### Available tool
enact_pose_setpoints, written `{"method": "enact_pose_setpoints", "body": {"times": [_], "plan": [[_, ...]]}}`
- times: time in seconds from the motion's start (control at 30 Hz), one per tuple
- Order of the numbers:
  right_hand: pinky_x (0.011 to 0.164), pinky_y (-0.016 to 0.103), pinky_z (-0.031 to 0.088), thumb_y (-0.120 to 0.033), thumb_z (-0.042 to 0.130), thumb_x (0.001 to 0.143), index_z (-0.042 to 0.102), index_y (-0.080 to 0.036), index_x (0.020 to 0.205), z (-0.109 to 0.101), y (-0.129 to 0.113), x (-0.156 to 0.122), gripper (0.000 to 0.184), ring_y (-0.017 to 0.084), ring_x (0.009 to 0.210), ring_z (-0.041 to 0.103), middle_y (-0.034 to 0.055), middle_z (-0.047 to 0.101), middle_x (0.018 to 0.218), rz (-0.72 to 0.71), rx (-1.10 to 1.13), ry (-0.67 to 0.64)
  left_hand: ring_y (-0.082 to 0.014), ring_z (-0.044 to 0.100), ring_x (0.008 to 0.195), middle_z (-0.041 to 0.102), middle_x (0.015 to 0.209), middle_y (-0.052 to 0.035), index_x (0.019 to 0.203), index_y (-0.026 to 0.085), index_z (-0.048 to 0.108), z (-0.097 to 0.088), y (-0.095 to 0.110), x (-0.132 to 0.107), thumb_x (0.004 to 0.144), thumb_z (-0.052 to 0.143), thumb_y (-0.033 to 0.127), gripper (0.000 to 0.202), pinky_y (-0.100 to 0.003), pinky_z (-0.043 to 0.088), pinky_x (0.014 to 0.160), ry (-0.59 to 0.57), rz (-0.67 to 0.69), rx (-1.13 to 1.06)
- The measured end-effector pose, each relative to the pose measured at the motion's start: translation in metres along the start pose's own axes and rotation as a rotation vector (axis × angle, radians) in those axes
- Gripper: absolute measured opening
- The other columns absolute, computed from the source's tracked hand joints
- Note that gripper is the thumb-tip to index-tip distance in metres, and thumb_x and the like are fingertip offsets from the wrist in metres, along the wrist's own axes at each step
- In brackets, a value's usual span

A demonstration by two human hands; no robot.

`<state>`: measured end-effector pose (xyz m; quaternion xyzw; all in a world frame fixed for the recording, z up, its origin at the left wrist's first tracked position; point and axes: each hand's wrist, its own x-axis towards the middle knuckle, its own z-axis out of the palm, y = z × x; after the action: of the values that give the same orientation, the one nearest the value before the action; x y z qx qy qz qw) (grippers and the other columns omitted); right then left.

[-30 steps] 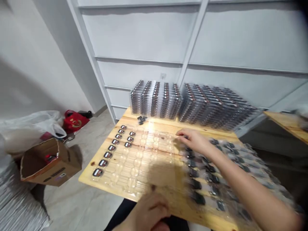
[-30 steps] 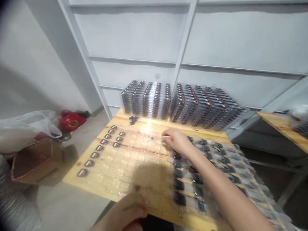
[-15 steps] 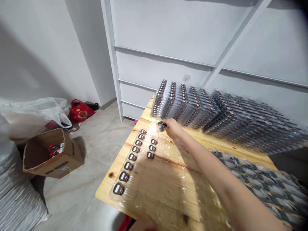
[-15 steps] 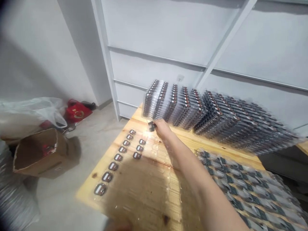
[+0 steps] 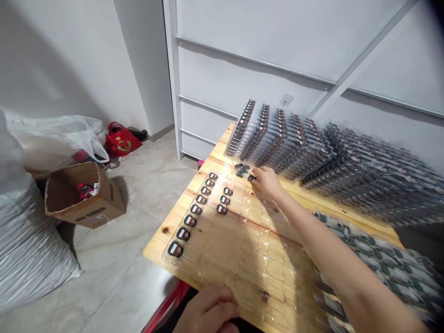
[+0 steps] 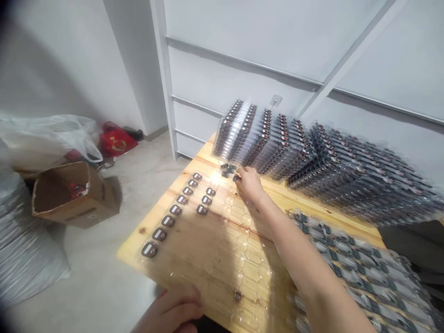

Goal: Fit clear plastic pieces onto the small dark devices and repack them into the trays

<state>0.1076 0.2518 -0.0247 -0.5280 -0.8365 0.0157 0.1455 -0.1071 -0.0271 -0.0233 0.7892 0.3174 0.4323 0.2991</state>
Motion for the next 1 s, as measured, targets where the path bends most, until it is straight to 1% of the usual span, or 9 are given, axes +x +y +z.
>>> {"method": "enact_pose_setpoints", "body": {"times": [0.1,0.17,0.23,0.3,0.37,0.47,0.6,0.77,1.0], "plan": [[0.082,0.030,0.037,-0.020,0.052,0.076,0.059,-0.012,0.103,-0.009,-0.035,-0.031,0.029,0.020,0.092,0.050,0.0102,0.057,0.099,-0.014,0.065,0.018,-0.0118,0.057,0.082,0.059,0.088,-0.0069,0.101,0.017,0.050,-0.002,0.010,0.001,0.082,0.053,0.018,0.020,-0.016,0.047,0.076,-0.025,-0.027,-0.033],[0.081,0.025,0.038,-0.026,0.055,0.076,0.059,-0.016,0.102,-0.011,-0.066,-0.052,0.028,0.017,0.091,0.051,0.0055,0.058,0.099,-0.090,0.142,-0.020,-0.0124,0.057,0.083,0.058,0.090,-0.0079,0.102,0.017,0.050,-0.003,0.015,-0.002,0.081,0.052,0.015,0.021,-0.017,0.047,0.075,-0.045,-0.065,-0.050],[0.082,0.025,0.035,-0.026,0.058,0.075,0.060,-0.017,0.097,-0.009,-0.095,-0.068,0.024,0.016,0.090,0.051,0.0042,0.059,0.096,-0.160,0.212,-0.057,-0.0132,0.056,0.083,0.058,0.090,-0.0085,0.101,0.016,0.051,-0.004,0.019,-0.004,0.081,0.052,0.012,0.020,-0.019,0.048,0.074,-0.056,-0.087,-0.056],[0.083,0.027,0.031,-0.022,0.058,0.073,0.061,-0.018,0.093,-0.003,-0.117,-0.077,0.020,0.017,0.091,0.049,0.0036,0.060,0.094,-0.113,0.173,-0.088,-0.0137,0.055,0.083,0.058,0.090,-0.0085,0.099,0.016,0.051,-0.006,0.022,-0.008,0.080,0.052,0.011,0.020,-0.020,0.047,0.075,-0.055,-0.099,-0.055],[0.079,0.028,0.027,-0.020,0.058,0.071,0.061,-0.019,0.092,0.003,-0.129,-0.079,0.021,0.018,0.091,0.048,0.0026,0.060,0.091,-0.021,0.099,-0.107,-0.0133,0.055,0.083,0.058,0.090,-0.0081,0.099,0.016,0.051,-0.008,0.024,-0.012,0.080,0.052,0.011,0.020,-0.019,0.047,0.075,-0.041,-0.095,-0.051],[0.071,0.028,0.022,-0.018,0.055,0.070,0.059,-0.020,0.089,0.009,-0.137,-0.078,0.020,0.019,0.088,0.046,0.0020,0.060,0.085,0.050,0.050,-0.110,-0.0126,0.055,0.084,0.058,0.089,-0.0077,0.099,0.015,0.050,-0.011,0.025,-0.020,0.079,0.052,0.011,0.020,-0.019,0.047,0.076,0.003,-0.057,-0.041],[0.064,0.027,0.017,-0.017,0.051,0.069,0.057,-0.019,0.087,0.011,-0.141,-0.077,0.020,0.019,0.085,0.044,0.0018,0.059,0.082,0.097,0.002,-0.110,-0.0119,0.055,0.086,0.057,0.091,-0.0073,0.099,0.016,0.050,-0.013,0.026,-0.028,0.079,0.052,0.009,0.021,-0.018,0.047,0.079,0.016,-0.070,-0.030],[0.063,0.026,0.014,-0.016,0.050,0.068,0.056,-0.019,0.088,0.011,-0.147,-0.076,0.021,0.018,0.083,0.044,0.0020,0.059,0.083,0.107,-0.034,-0.132,-0.0110,0.054,0.089,0.057,0.095,-0.0063,0.100,0.017,0.049,-0.016,0.026,-0.035,0.079,0.053,0.009,0.023,-0.017,0.046,0.081,0.030,-0.081,-0.016],[0.062,0.026,0.014,-0.016,0.049,0.070,0.054,-0.017,0.083,0.009,-0.146,-0.071,0.014,0.017,0.082,0.044,0.0030,0.058,0.079,0.074,-0.051,-0.159,-0.0110,0.054,0.090,0.056,0.096,-0.0058,0.102,0.018,0.049,-0.015,0.022,-0.037,0.079,0.053,0.008,0.026,-0.017,0.046,0.080,0.047,-0.098,-0.039]]}}
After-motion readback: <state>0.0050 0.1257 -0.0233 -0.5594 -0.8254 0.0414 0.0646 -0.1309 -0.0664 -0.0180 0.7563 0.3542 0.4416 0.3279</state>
